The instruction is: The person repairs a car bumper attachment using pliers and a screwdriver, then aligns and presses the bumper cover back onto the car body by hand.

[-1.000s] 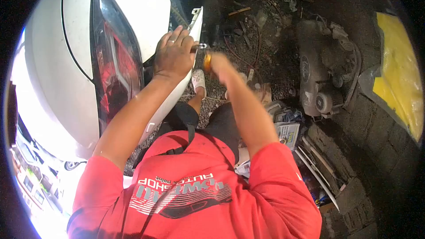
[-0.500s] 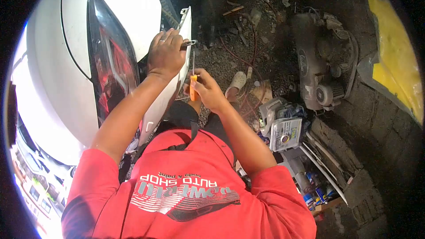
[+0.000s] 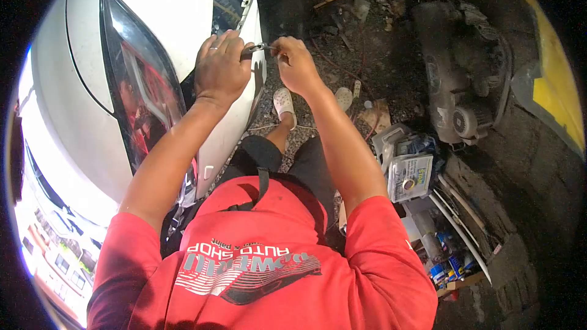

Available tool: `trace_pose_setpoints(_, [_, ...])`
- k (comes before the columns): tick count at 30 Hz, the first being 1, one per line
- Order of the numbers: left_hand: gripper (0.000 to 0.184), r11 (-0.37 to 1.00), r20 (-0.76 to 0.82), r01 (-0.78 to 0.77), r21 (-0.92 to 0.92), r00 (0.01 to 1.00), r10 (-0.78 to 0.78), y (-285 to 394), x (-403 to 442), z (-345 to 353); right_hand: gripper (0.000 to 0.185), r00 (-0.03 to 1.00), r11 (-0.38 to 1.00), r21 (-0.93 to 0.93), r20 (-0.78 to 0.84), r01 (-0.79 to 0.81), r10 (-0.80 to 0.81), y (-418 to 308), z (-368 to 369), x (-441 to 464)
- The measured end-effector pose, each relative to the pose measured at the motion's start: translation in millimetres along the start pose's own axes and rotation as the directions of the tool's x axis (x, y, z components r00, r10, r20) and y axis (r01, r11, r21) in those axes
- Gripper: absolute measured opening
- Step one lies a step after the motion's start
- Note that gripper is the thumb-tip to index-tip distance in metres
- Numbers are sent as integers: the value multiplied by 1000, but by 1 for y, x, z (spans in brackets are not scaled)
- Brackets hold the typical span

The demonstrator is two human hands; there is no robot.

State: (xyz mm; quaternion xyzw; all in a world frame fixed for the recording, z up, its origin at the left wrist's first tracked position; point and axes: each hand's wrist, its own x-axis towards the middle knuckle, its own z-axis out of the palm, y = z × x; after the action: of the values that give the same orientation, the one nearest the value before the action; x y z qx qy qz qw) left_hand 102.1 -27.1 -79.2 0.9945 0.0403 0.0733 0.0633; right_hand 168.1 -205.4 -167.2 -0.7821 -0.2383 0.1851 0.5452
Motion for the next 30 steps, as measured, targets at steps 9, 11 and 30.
trace_pose_setpoints(9, [22,1000,18,0,7,1000,-1,0,1,-2,29,985,992,64,139,-111,101,-18,-5,5])
trace_pose_setpoints(11, [24,999,51,6,39,999,-8,0,2,-1,34,940,959,56,217,-279,261,-34,-4,-21])
trace_pose_setpoints(30, [38,986,97,-68,152,994,54,8,-8,1,40,935,908,-237,165,345,-313,-182,-57,-23])
